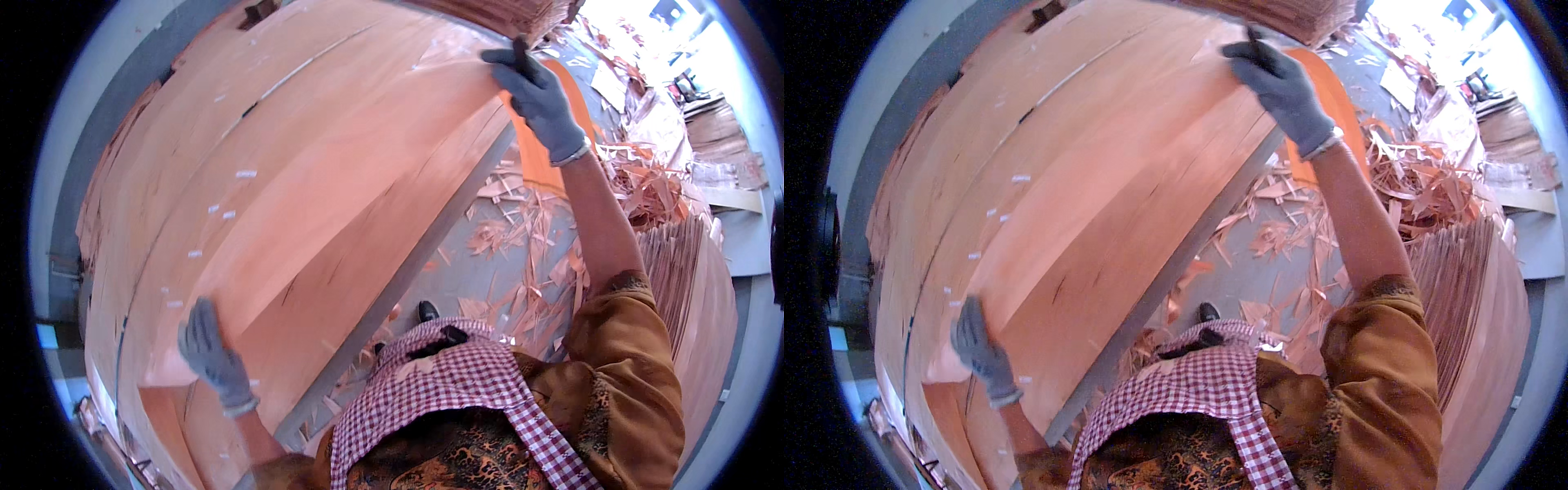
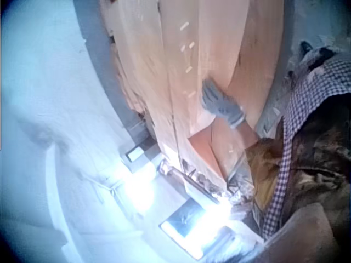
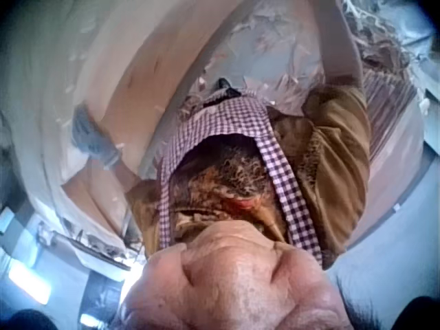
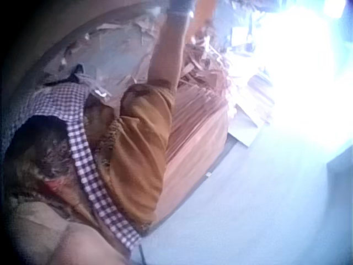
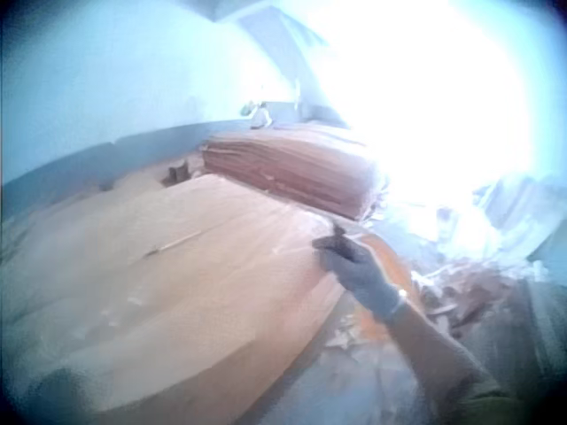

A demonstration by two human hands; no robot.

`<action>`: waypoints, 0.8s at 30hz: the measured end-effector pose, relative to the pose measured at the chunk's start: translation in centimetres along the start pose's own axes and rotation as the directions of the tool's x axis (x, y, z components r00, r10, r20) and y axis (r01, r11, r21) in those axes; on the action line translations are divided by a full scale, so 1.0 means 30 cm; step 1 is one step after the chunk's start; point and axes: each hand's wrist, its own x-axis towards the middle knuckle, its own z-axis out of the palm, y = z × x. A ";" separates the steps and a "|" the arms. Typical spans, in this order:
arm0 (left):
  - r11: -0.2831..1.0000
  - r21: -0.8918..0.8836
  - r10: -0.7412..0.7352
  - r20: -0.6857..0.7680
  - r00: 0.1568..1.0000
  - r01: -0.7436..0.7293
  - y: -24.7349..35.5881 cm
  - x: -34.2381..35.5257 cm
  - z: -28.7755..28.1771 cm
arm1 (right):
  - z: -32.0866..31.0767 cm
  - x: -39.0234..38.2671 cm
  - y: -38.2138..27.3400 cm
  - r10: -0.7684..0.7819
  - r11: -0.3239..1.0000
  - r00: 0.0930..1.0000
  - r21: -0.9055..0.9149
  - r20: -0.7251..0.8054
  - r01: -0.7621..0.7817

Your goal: The person trims and cuts sheets of wood veneer on a large work surface using a utility knife.

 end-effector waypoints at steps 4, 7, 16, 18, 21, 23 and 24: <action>0.990 0.137 -0.037 0.072 0.997 0.027 -0.076 -0.135 -0.038 | 0.127 0.026 0.102 -0.133 0.991 0.989 0.042 0.071 0.130; 0.991 0.118 -0.086 0.195 0.977 0.063 -0.111 -0.297 -0.017 | 0.285 -0.149 0.318 0.204 0.904 0.960 0.338 0.191 -0.260; 0.995 0.071 -0.093 0.494 0.865 0.067 -0.008 -0.488 0.028 | 0.378 -0.395 0.488 0.648 0.523 0.654 0.397 0.390 -0.754; 0.996 0.054 -0.087 0.472 0.877 0.070 0.022 -0.474 0.026 | 0.374 -0.381 0.503 0.649 0.532 0.655 0.384 0.388 -0.755; 0.995 0.047 -0.099 0.458 0.884 0.088 0.030 -0.475 0.019 | 0.366 -0.364 0.483 0.650 0.553 0.659 0.359 0.379 -0.752; 0.994 0.034 -0.109 0.449 0.887 0.105 0.026 -0.484 0.015 | 0.364 -0.353 0.488 0.628 0.598 0.688 0.340 0.364 -0.726; 0.993 0.020 -0.110 0.444 0.889 0.113 0.025 -0.483 0.012 | 0.358 -0.350 0.514 0.607 0.631 0.712 0.331 0.353 -0.702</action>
